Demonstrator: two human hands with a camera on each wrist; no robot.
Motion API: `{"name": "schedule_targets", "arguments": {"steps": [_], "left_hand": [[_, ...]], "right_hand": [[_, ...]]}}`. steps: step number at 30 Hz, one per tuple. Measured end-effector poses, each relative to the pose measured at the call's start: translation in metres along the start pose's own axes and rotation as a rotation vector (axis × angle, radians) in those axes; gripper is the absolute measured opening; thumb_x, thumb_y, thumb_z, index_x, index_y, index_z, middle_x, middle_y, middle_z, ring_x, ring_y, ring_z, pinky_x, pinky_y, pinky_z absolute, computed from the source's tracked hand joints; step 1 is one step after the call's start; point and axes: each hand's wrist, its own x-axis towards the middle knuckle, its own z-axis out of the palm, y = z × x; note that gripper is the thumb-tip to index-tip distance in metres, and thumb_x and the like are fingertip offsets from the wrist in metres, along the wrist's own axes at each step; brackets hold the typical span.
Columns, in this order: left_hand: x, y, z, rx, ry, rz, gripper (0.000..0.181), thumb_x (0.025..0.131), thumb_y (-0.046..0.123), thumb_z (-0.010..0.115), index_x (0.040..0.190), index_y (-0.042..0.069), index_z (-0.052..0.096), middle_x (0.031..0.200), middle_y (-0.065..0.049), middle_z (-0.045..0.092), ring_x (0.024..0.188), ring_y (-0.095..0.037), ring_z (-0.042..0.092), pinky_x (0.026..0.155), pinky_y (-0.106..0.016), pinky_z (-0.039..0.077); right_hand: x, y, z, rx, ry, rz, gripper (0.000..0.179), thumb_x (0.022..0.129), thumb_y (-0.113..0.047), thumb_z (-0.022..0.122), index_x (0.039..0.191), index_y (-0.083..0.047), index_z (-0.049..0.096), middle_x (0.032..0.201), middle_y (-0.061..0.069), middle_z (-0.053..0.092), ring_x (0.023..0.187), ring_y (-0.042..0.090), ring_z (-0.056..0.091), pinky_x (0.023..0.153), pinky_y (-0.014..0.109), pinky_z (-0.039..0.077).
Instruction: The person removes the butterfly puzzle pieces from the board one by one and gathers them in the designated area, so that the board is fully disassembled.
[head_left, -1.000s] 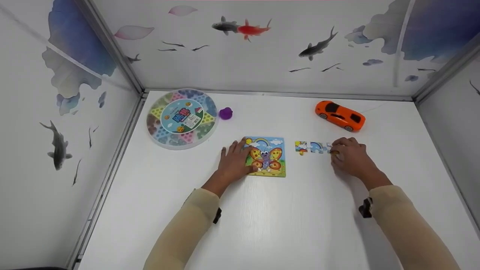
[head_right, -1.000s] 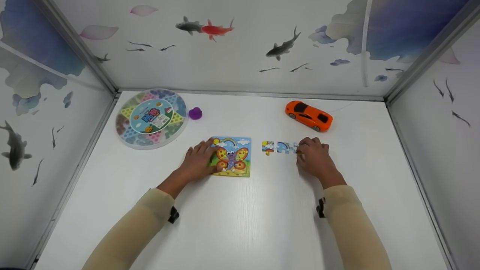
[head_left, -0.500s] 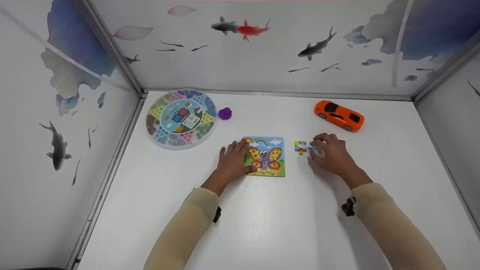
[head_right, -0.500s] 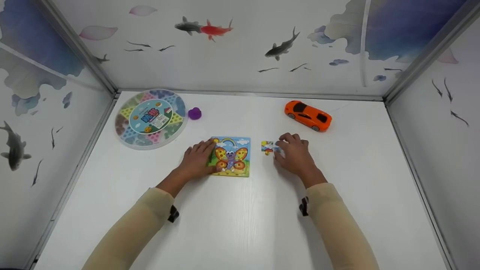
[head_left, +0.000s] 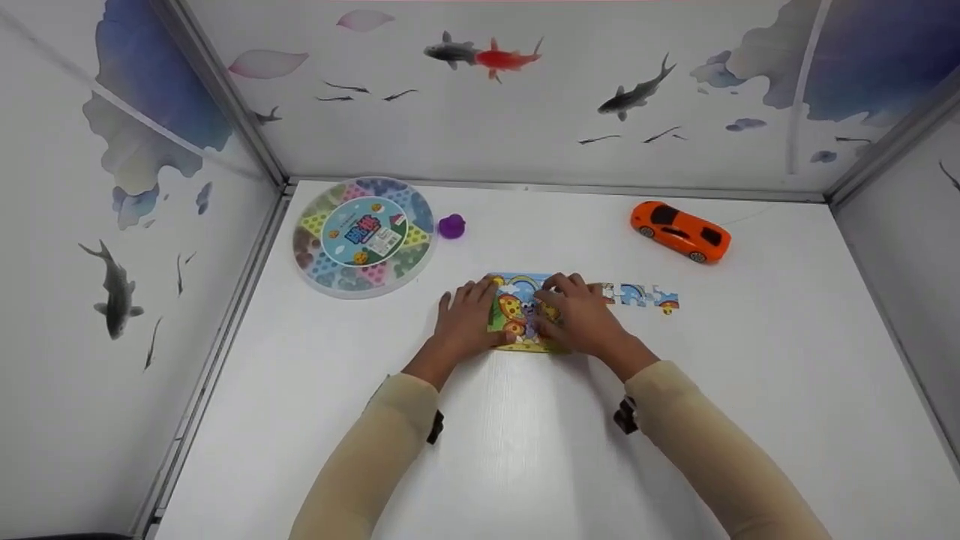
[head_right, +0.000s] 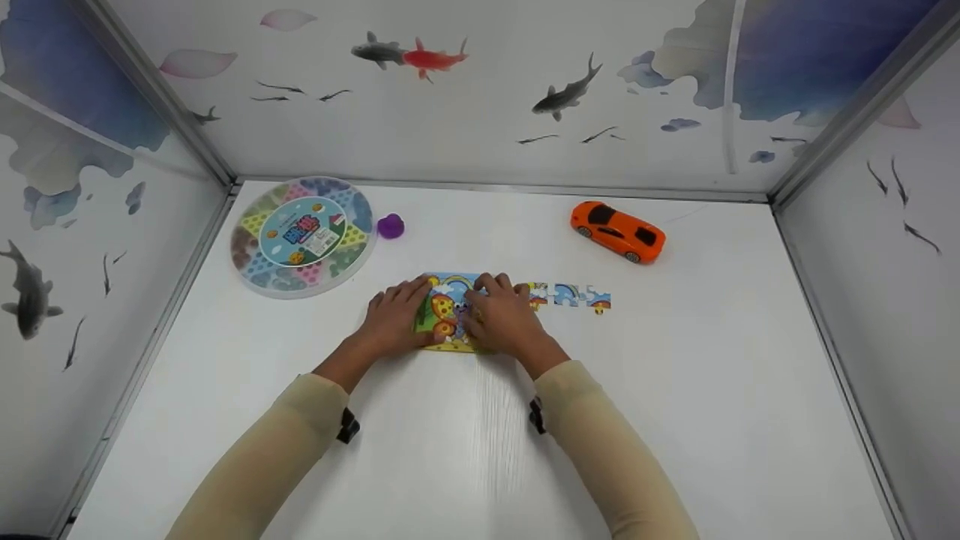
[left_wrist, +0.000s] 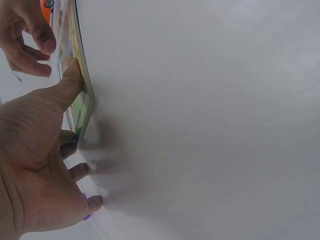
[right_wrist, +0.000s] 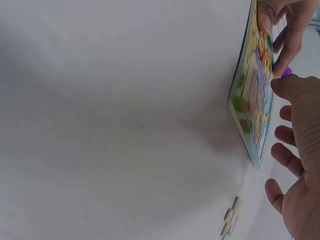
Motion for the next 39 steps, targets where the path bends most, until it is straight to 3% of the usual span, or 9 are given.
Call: {"name": "schedule_targets", "arguments": {"steps": [7, 16, 31, 39], "left_hand": [[-0.005, 0.004, -0.004, -0.002, 0.025, -0.011, 0.104, 0.1, 0.063, 0.075, 0.178, 0.017, 0.024, 0.187, 0.0, 0.02, 0.172, -0.032, 0.021, 0.137, -0.07, 0.017], [-0.006, 0.005, -0.004, 0.02, 0.029, -0.025, 0.104, 0.099, 0.063, 0.077, 0.178, 0.021, 0.025, 0.187, 0.005, 0.019, 0.172, -0.029, 0.021, 0.135, -0.073, 0.018], [0.0, 0.003, -0.002, -0.007, 0.011, -0.043, 0.106, 0.098, 0.053, 0.083, 0.178, 0.02, 0.024, 0.188, 0.004, 0.017, 0.172, -0.03, 0.02, 0.136, -0.073, 0.015], [-0.003, 0.005, -0.006, 0.011, 0.014, -0.054, 0.106, 0.097, 0.054, 0.083, 0.179, 0.022, 0.023, 0.187, 0.006, 0.018, 0.171, -0.028, 0.022, 0.136, -0.071, 0.018]], "right_hand": [[0.012, -0.021, 0.018, -0.029, -0.001, -0.067, 0.043, 0.108, -0.042, 0.073, 0.144, -0.018, 0.074, 0.141, 0.008, 0.065, 0.136, 0.034, 0.058, 0.109, 0.073, 0.043], [0.023, -0.039, 0.029, -0.115, 0.014, -0.103, 0.039, 0.111, -0.039, 0.068, 0.144, -0.019, 0.072, 0.143, 0.007, 0.063, 0.131, 0.035, 0.055, 0.098, 0.068, 0.048], [0.036, -0.053, 0.028, -0.043, -0.056, 0.007, 0.042, 0.11, -0.027, 0.07, 0.15, -0.017, 0.067, 0.148, 0.012, 0.056, 0.133, 0.041, 0.05, 0.104, 0.074, 0.045], [0.039, -0.055, 0.029, 0.045, -0.025, 0.01, 0.032, 0.108, -0.019, 0.072, 0.139, -0.014, 0.071, 0.137, 0.015, 0.054, 0.124, 0.038, 0.048, 0.098, 0.072, 0.045]]}}
